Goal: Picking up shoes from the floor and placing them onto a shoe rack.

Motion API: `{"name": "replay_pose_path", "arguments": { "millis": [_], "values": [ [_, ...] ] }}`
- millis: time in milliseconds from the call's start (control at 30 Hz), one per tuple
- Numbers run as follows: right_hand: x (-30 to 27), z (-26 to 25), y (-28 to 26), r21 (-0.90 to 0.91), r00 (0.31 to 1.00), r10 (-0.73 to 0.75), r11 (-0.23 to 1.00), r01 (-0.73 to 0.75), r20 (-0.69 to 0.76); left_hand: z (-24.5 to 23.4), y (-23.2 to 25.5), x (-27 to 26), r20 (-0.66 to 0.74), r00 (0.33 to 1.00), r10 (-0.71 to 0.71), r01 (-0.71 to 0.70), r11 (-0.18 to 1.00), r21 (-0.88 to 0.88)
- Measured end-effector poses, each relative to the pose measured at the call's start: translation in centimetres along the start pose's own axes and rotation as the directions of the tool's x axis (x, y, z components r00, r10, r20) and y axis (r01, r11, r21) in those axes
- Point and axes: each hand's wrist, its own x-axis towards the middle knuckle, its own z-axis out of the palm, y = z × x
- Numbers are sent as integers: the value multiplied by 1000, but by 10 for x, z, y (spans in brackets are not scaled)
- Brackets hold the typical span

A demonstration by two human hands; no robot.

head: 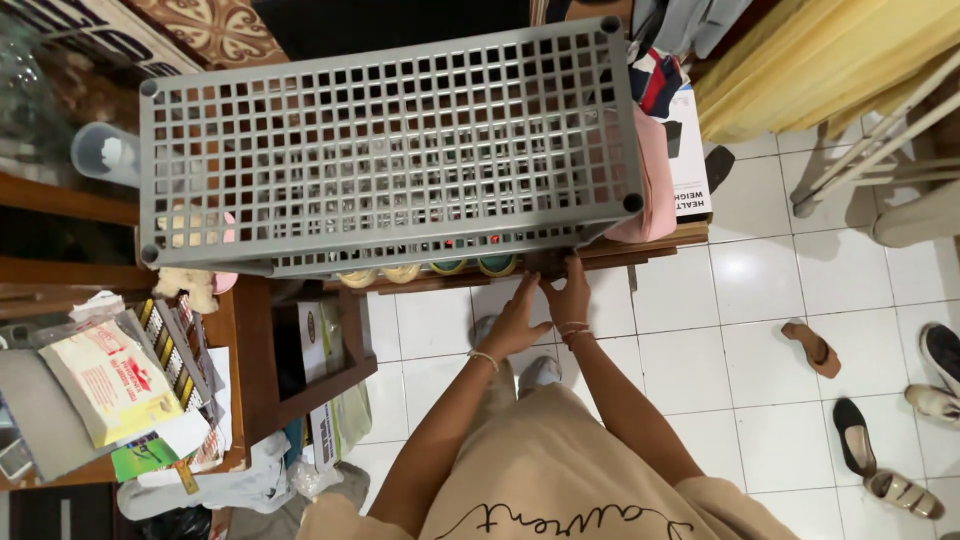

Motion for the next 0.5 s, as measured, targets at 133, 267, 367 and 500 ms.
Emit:
{"name": "replay_pose_path", "arguments": {
  "millis": [133, 267, 367, 500],
  "values": [
    [2, 2, -16, -67, 983, -113, 992, 104, -143, 7, -21, 8, -29, 994, 105, -105, 994, -19],
    [-1, 2, -6, -80, 980, -140, 988, 130, -141, 13, -22, 17, 25, 1000, 14, -8, 977, -214],
    [-4, 5, 0, -54, 985, -104, 994, 97, -137, 13, -22, 15, 71, 997, -34, 49, 974, -221],
    [-2, 19, 14, -53, 977, -120, 992, 112, -176, 6, -24, 15, 17, 1000, 9, -4, 961, -276]
  ]
}}
